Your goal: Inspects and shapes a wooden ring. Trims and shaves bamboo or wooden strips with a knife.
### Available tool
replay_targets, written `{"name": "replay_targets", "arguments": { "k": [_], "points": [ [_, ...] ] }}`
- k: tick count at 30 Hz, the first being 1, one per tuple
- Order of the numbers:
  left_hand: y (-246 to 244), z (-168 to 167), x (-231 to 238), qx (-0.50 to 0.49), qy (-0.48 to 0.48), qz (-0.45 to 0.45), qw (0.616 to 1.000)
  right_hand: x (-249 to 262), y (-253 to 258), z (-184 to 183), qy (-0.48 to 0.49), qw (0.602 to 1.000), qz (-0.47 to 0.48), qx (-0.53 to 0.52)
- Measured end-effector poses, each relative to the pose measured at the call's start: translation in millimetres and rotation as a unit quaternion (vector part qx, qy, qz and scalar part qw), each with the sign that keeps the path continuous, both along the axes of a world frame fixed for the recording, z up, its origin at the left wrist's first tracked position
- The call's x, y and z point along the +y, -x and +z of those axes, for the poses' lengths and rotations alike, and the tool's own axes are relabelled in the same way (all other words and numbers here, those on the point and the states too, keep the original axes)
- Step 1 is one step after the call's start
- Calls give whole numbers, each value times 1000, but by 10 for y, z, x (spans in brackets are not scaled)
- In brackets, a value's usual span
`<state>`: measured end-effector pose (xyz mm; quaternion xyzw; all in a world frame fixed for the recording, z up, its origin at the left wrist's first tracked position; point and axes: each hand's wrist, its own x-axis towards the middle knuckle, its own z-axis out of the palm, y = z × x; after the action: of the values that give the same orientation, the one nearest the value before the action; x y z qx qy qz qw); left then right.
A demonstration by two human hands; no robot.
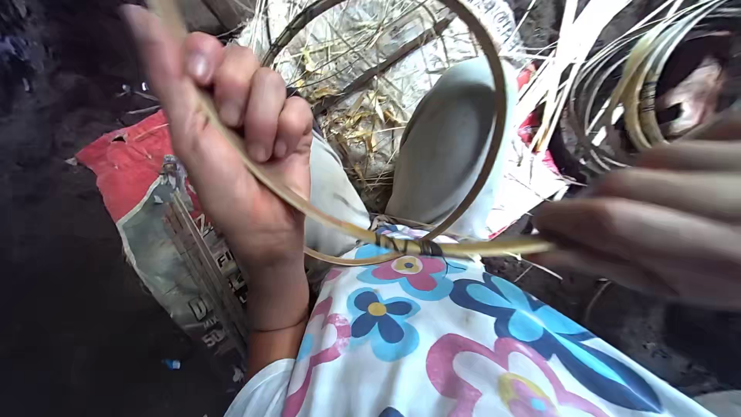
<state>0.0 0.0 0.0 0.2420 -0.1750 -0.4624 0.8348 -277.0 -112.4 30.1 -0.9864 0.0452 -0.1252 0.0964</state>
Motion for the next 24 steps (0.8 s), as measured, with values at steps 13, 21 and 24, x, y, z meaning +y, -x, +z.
{"name": "replay_targets", "arguments": {
  "k": [13, 21, 24],
  "points": [
    [-182, 27, -258, -27, -128, -10, 991, -889, -477, -195, -356, 919, 61, -155],
    [-213, -37, -198, -39, -150, -3, 988, -941, -516, -298, -381, 907, 81, -157],
    [-285, -27, -134, -122, -128, -16, 984, -933, -484, -343, -332, 923, 108, -160]
  ]
}}
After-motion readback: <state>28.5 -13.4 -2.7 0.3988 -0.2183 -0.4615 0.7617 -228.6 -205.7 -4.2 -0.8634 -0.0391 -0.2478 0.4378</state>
